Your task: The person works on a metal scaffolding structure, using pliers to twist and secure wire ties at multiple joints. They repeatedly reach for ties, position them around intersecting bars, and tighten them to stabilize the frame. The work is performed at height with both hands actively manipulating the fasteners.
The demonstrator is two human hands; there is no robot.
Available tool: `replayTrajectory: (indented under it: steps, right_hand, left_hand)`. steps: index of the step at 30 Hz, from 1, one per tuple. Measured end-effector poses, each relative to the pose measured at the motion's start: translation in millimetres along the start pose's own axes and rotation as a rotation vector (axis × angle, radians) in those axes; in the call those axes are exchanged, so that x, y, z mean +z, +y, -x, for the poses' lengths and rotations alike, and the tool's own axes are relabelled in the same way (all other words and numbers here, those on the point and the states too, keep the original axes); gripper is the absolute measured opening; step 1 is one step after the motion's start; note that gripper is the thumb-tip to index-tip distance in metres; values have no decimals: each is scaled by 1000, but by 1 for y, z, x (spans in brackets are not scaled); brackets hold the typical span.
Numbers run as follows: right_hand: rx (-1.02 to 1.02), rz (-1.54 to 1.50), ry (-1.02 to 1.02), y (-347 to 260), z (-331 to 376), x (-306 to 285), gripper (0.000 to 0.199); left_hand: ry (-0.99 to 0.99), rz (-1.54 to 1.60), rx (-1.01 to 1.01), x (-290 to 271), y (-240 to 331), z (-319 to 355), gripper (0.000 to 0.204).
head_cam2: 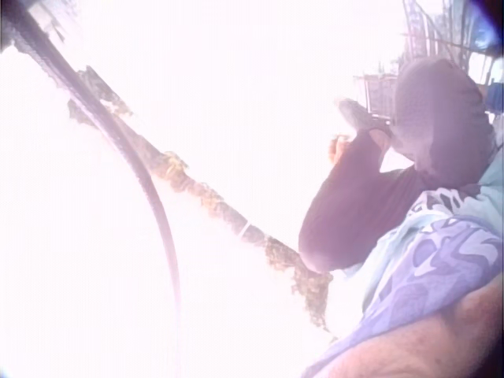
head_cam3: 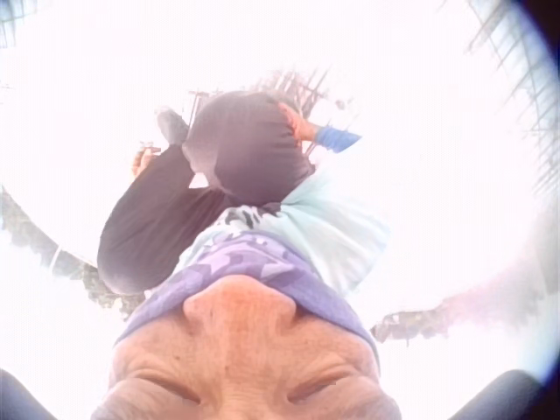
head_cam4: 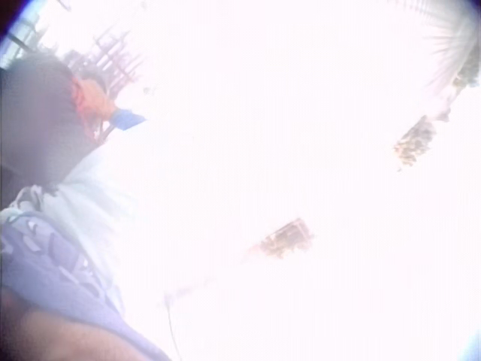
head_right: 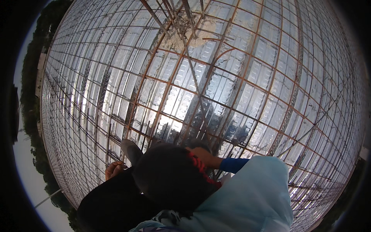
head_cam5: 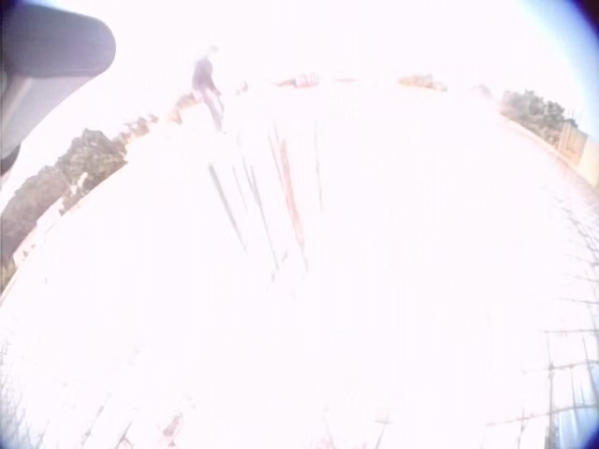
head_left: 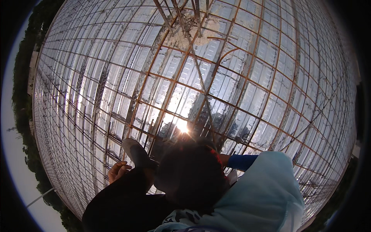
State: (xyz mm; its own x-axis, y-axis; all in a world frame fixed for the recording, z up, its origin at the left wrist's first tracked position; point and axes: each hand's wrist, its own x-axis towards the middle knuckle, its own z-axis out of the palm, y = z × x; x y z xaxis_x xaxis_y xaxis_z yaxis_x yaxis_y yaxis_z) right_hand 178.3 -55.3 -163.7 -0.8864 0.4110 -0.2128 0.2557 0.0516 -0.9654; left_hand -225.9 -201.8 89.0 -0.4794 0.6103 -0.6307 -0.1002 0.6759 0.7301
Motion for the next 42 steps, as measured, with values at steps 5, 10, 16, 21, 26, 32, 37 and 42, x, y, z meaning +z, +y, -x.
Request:
replayTrajectory:
  steps: [5,10,16,21,26,32,37,42]
  right_hand:
    - [20,-80,23,-2,-8,6,39]
    - [423,4,15,-33,3,-1,40]
    - [312,-4,362,-102,-13,-28,38]
    - [223,306,675,-104,-50,-64,38]
    - [197,487,784,-69,-84,-88,43]
    - [147,575,828,-60,-131,-99,41]
    - [131,645,830,-55,-143,-102,40]
    - [134,706,836,-52,-145,-99,40]
  left_hand:
    - [-55,-82,176,57,76,-51,30]
    - [-470,-442,190,115,71,-106,37]
    - [-784,-575,209,149,69,-133,38]
    - [-607,-546,118,131,77,-125,38]
    - [-566,-474,43,120,70,-127,39]
    - [-546,-455,45,118,76,-125,40]
    - [-496,-399,9,106,68,-125,40]
    - [-462,-374,-49,100,70,-126,39]
